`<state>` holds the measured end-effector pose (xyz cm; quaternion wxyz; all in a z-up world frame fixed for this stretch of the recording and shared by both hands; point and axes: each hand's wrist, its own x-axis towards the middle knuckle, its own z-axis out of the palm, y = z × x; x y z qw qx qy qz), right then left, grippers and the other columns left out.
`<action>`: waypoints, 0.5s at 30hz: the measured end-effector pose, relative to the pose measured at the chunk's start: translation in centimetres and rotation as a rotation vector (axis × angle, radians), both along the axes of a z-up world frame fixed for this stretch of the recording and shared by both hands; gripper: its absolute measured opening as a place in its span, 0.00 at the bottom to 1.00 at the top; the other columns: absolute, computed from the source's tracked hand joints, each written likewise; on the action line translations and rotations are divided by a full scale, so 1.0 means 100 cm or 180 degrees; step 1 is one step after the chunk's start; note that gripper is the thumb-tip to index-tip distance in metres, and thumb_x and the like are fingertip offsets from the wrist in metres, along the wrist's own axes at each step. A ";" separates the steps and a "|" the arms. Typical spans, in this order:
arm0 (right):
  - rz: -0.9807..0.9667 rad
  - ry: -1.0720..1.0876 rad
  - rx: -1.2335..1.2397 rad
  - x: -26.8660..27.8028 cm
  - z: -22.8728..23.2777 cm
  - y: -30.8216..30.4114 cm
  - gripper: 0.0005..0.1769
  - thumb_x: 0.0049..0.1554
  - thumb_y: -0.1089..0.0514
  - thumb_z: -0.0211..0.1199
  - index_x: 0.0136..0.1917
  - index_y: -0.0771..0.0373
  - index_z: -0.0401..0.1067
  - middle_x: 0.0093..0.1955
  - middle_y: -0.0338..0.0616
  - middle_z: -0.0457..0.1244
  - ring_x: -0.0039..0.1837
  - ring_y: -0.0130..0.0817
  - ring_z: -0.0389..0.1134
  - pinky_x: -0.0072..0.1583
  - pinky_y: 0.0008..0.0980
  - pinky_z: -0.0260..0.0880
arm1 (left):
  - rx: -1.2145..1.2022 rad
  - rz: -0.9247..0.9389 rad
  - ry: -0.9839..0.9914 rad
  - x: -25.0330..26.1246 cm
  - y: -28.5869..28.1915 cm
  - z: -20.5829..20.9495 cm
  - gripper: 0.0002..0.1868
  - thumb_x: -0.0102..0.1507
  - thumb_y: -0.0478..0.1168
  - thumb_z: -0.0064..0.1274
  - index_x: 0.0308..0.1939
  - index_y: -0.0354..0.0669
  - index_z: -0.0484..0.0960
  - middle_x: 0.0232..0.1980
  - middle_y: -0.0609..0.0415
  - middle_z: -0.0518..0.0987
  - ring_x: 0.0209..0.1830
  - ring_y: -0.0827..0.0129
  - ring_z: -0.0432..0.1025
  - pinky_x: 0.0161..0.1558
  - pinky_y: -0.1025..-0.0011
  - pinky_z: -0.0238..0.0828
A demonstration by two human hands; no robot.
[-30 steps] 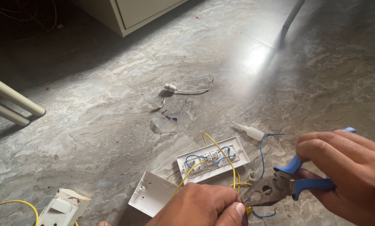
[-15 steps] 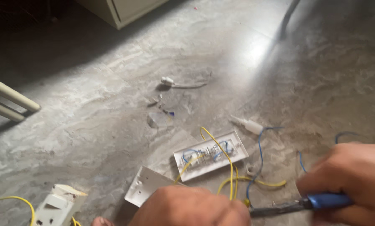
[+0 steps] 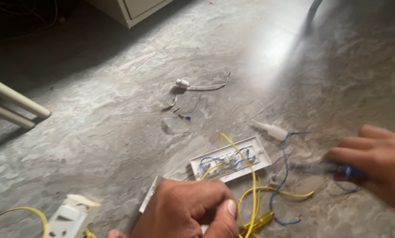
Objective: The person wires an electrical switchboard by stripping yellow and blue wires with pliers and inserting them into terminal blocks.
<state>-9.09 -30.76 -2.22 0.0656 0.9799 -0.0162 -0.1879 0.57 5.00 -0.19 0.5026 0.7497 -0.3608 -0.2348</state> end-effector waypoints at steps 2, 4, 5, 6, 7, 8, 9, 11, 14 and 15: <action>-0.0184 -0.0670 0.0062 -0.020 -0.003 0.013 0.26 0.45 0.46 0.71 0.59 0.35 0.77 0.48 0.22 0.71 0.49 0.31 0.73 0.51 0.36 0.74 | 0.0324 -0.0064 0.0493 -0.005 -0.012 0.002 0.11 0.62 0.42 0.54 0.27 0.41 0.84 0.18 0.57 0.78 0.16 0.81 0.69 0.20 0.72 0.64; 0.0059 -0.1311 0.0201 -0.032 0.002 0.036 0.27 0.42 0.52 0.71 0.57 0.44 0.76 0.51 0.31 0.71 0.50 0.36 0.75 0.49 0.38 0.75 | 0.0635 -0.0051 0.0735 -0.010 -0.017 0.006 0.10 0.60 0.42 0.55 0.28 0.41 0.86 0.17 0.57 0.78 0.15 0.81 0.68 0.19 0.72 0.63; 0.0428 -0.1680 0.0260 -0.030 0.010 0.042 0.26 0.40 0.54 0.71 0.55 0.50 0.75 0.52 0.37 0.70 0.52 0.40 0.75 0.49 0.39 0.74 | 0.0568 -0.0092 0.0813 -0.011 -0.020 0.007 0.11 0.61 0.43 0.54 0.29 0.42 0.86 0.18 0.58 0.79 0.16 0.82 0.69 0.20 0.73 0.64; 0.0797 -0.2051 0.0315 -0.027 0.017 0.048 0.26 0.37 0.55 0.71 0.52 0.57 0.74 0.52 0.43 0.70 0.53 0.44 0.74 0.49 0.40 0.74 | 0.0503 -0.0133 0.0892 -0.011 -0.021 0.009 0.11 0.63 0.43 0.54 0.29 0.43 0.86 0.19 0.59 0.79 0.17 0.83 0.70 0.21 0.74 0.64; 0.0708 -0.2067 0.0415 -0.023 0.023 0.053 0.28 0.36 0.58 0.71 0.53 0.58 0.75 0.53 0.45 0.70 0.54 0.44 0.75 0.49 0.39 0.75 | 0.0440 -0.0163 0.0971 -0.012 -0.021 0.009 0.12 0.64 0.44 0.53 0.30 0.43 0.86 0.19 0.60 0.80 0.18 0.84 0.71 0.22 0.75 0.65; 0.0620 -0.2082 0.0516 -0.020 0.027 0.058 0.29 0.35 0.60 0.71 0.54 0.60 0.75 0.53 0.47 0.70 0.55 0.45 0.75 0.49 0.38 0.75 | 0.0395 -0.0154 0.1049 -0.014 -0.021 0.009 0.12 0.64 0.44 0.52 0.31 0.44 0.86 0.20 0.61 0.81 0.19 0.85 0.71 0.23 0.76 0.67; 0.0541 -0.2087 0.0609 -0.018 0.030 0.061 0.31 0.34 0.62 0.71 0.55 0.62 0.76 0.54 0.50 0.70 0.56 0.45 0.75 0.49 0.37 0.76 | 0.0337 -0.0141 0.1135 -0.016 -0.022 0.008 0.12 0.64 0.44 0.52 0.31 0.44 0.87 0.21 0.62 0.81 0.20 0.86 0.72 0.24 0.77 0.68; 0.0593 -0.2129 0.0738 -0.014 0.032 0.065 0.30 0.36 0.61 0.72 0.54 0.64 0.75 0.53 0.52 0.69 0.55 0.44 0.75 0.49 0.35 0.77 | 0.0237 -0.0154 0.1137 -0.019 -0.022 0.005 0.12 0.64 0.44 0.51 0.32 0.45 0.87 0.23 0.64 0.82 0.21 0.87 0.74 0.27 0.79 0.70; 0.0458 -0.2126 0.0824 -0.017 0.031 0.070 0.25 0.39 0.61 0.72 0.53 0.63 0.77 0.52 0.50 0.70 0.53 0.42 0.76 0.49 0.34 0.77 | 0.0213 -0.0207 0.0960 -0.018 -0.019 0.004 0.12 0.64 0.44 0.51 0.34 0.47 0.88 0.24 0.64 0.82 0.23 0.87 0.75 0.28 0.80 0.72; 0.0374 -0.2108 0.0829 -0.019 0.031 0.071 0.24 0.40 0.61 0.72 0.52 0.62 0.77 0.51 0.49 0.70 0.53 0.41 0.76 0.49 0.34 0.77 | 0.0262 -0.0205 0.0959 -0.019 -0.017 0.004 0.12 0.64 0.45 0.52 0.34 0.47 0.88 0.23 0.63 0.82 0.22 0.86 0.75 0.28 0.79 0.71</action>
